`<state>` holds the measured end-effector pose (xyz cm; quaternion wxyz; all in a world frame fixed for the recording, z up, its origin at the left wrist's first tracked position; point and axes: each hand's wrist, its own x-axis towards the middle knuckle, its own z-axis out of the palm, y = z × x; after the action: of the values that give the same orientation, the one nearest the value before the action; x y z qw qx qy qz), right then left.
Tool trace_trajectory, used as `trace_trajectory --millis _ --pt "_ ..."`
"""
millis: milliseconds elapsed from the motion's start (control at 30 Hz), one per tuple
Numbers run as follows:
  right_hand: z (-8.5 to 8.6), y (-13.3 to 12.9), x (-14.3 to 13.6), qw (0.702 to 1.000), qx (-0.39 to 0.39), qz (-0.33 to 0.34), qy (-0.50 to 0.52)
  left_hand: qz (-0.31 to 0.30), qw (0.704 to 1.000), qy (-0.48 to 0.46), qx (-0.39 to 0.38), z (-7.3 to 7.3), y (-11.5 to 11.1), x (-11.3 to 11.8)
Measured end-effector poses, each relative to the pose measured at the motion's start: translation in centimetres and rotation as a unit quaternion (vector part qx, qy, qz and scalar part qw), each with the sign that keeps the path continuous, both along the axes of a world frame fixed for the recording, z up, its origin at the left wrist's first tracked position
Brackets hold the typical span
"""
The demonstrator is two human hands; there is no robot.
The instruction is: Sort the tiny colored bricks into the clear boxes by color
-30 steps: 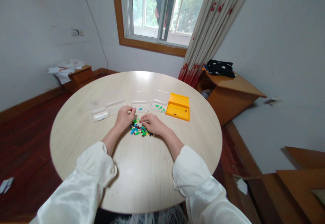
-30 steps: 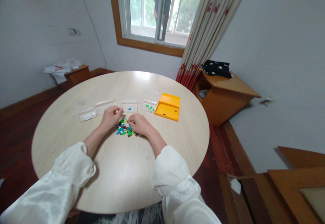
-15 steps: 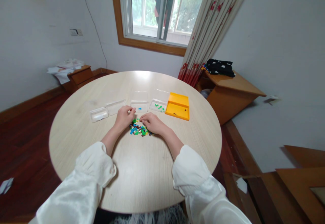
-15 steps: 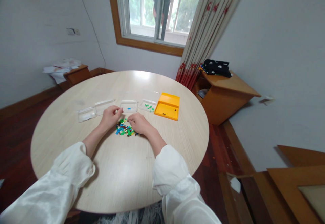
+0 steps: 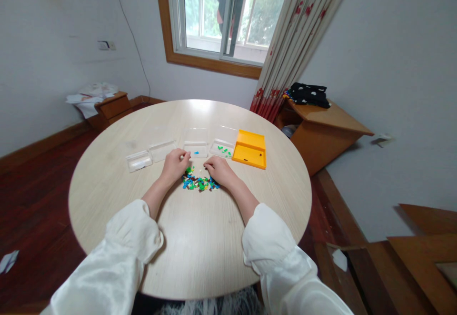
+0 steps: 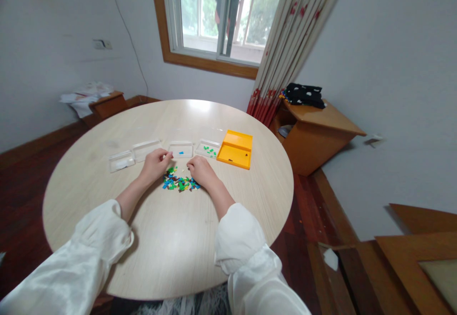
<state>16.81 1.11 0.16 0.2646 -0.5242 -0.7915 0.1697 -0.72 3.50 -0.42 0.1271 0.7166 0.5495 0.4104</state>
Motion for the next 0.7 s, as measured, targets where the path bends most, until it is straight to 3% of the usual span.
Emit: trace_trajectory --millis 700 --pt "0.01 0.22 0.47 0.999 -0.013 -0.050 0.002 -0.001 1.000 -0.007 -0.002 0.05 -0.06 0.04"
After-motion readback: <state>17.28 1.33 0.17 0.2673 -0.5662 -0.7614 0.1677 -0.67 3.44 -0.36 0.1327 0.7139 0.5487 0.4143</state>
